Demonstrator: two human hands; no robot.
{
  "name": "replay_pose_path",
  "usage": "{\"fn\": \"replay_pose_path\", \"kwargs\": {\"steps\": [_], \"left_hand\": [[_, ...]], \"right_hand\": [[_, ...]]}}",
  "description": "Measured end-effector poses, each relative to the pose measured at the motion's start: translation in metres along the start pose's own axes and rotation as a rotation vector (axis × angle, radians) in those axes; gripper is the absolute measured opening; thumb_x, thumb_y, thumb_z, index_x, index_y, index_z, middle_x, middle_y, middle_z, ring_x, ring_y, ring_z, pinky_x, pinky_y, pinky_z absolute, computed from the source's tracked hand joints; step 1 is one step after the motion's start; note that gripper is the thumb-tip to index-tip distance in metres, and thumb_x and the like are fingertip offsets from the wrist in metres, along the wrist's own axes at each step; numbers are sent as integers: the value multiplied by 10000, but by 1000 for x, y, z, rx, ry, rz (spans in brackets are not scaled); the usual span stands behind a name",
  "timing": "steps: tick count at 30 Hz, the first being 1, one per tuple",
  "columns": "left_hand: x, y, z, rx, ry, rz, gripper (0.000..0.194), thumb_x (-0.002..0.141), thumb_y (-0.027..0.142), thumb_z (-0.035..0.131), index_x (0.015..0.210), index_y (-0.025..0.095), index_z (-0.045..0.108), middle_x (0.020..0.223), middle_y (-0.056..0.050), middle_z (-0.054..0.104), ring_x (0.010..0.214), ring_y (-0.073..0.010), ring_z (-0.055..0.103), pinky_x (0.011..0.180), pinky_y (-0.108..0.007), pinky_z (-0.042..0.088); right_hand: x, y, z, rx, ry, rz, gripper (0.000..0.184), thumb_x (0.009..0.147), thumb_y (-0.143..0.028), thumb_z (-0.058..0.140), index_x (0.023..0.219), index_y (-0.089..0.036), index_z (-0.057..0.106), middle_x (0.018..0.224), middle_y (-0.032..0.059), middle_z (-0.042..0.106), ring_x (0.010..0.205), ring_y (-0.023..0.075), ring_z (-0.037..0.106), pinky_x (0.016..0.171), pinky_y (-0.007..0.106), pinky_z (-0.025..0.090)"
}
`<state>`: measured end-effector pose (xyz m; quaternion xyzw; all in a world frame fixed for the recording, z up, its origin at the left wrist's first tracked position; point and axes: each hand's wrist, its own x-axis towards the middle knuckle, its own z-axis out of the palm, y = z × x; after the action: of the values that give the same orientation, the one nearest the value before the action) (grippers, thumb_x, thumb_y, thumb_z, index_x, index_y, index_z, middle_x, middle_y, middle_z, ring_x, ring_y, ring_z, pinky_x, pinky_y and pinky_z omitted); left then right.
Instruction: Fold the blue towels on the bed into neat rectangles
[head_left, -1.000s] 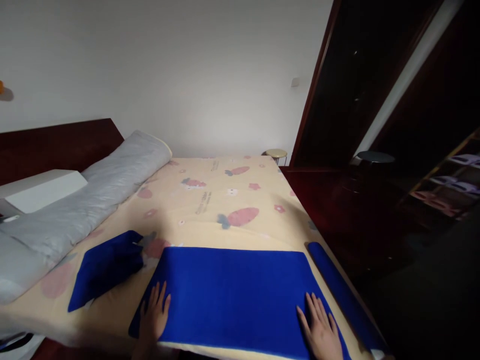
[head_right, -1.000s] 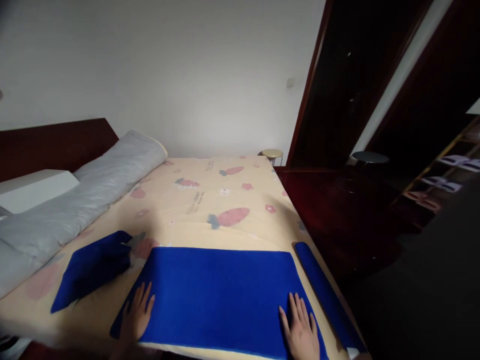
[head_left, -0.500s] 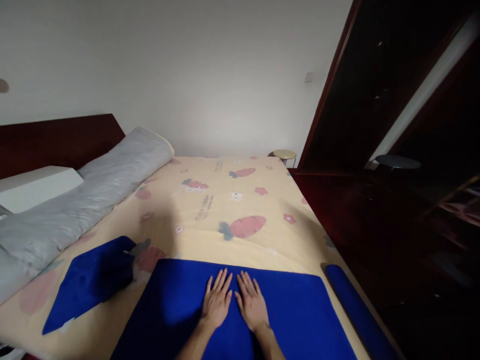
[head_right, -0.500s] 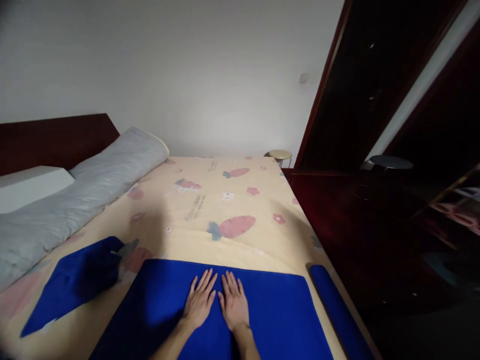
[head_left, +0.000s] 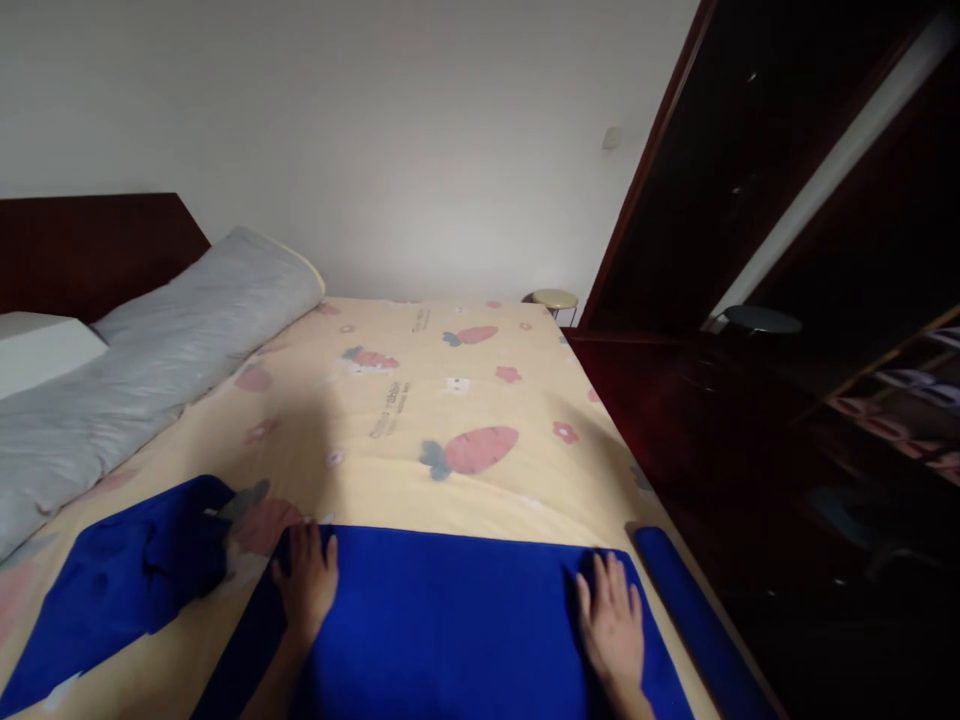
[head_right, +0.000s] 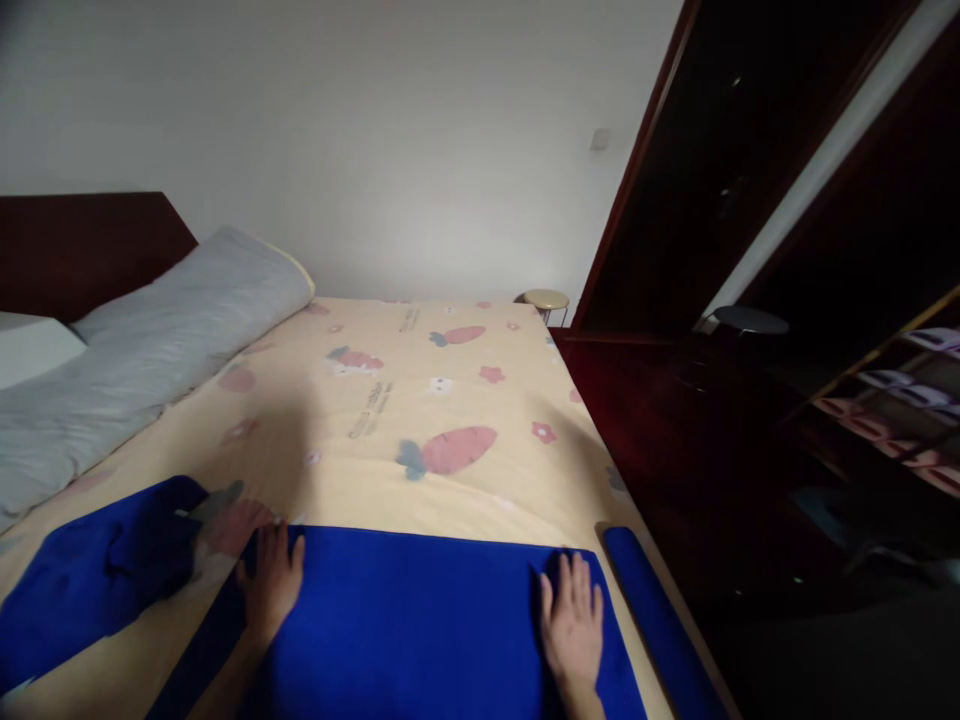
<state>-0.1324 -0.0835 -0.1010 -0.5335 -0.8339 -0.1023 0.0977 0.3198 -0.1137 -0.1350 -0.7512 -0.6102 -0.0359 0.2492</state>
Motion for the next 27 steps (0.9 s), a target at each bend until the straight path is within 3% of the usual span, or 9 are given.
{"fn": "replay_pose_path", "kwargs": {"steps": [5, 8, 10, 15, 18, 20, 22, 25, 27], "left_hand": [[-78, 114, 4, -198, -133, 683, 548, 992, 285, 223, 1529, 270, 115, 1581, -15, 317, 1458, -170, 270, 1182, -411, 227], [-85, 127, 12, -227, -215, 717, 549, 988, 310, 255, 1518, 327, 110, 1582, 17, 302, 1448, -163, 298, 1178, -408, 253], [-63, 96, 15, -180, -230, 557, 527, 988, 359, 253, 1509, 341, 176, 1589, 6, 281, 1451, -193, 296, 1172, -469, 256], [18, -46, 14, 6, -210, 83, 548, 982, 383, 206, 1497, 216, 286, 1568, -74, 337, 1440, -245, 321, 1133, -537, 303], [37, -84, 7, 41, -150, 32, 548, 981, 358, 200, 1460, 157, 377, 1512, -106, 437, 1402, -276, 386, 1113, -543, 333], [23, -68, 1, 20, -76, 117, 536, 984, 349, 206, 1450, 168, 398, 1510, -84, 444, 1405, -274, 380, 1137, -529, 310], [-13, -25, -1, -50, -23, 274, 519, 984, 332, 224, 1468, 200, 356, 1541, -49, 393, 1426, -242, 346, 1164, -497, 290], [-85, 52, 4, -183, -72, 463, 520, 969, 273, 266, 1489, 266, 242, 1563, -3, 325, 1438, -199, 325, 1170, -471, 310], [-121, 83, 11, -268, -183, 576, 532, 953, 263, 302, 1478, 318, 233, 1549, 22, 333, 1418, -185, 363, 1157, -439, 346]], "right_hand": [[-24, -130, 27, 126, -302, -327, 527, 970, -288, 254, 1464, -170, 395, 1542, 74, 356, 1443, 211, 289, 1185, 407, 248], [-28, -153, 37, 121, -410, -380, 525, 966, -310, 279, 1466, -200, 390, 1540, 55, 352, 1435, 192, 309, 1181, 400, 259], [-22, -123, 35, 55, -382, -310, 555, 967, -423, 284, 1465, -203, 393, 1546, 62, 342, 1439, 217, 304, 1182, 445, 245], [3, 28, 14, -72, -157, -14, 792, 922, -613, 118, 1460, -98, 388, 1523, 133, 389, 1439, 275, 300, 1155, 509, 275], [3, 63, 8, -54, -48, -13, 918, 887, -689, 70, 1425, -36, 426, 1493, 197, 418, 1412, 313, 348, 1144, 505, 304], [-9, 37, 10, -44, 28, -19, 882, 906, -663, 87, 1430, -36, 418, 1497, 210, 406, 1414, 331, 339, 1145, 523, 300], [-29, -20, 17, -1, 17, -90, 733, 955, -554, 136, 1450, -86, 405, 1520, 168, 385, 1432, 304, 307, 1154, 510, 298], [-64, -111, 37, 103, -177, -300, 559, 978, -426, 230, 1443, -193, 435, 1523, 86, 388, 1409, 249, 358, 1130, 466, 361], [-82, -144, 48, 140, -298, -401, 521, 956, -426, 304, 1401, -236, 497, 1484, 69, 440, 1364, 251, 430, 1086, 459, 420]]}}
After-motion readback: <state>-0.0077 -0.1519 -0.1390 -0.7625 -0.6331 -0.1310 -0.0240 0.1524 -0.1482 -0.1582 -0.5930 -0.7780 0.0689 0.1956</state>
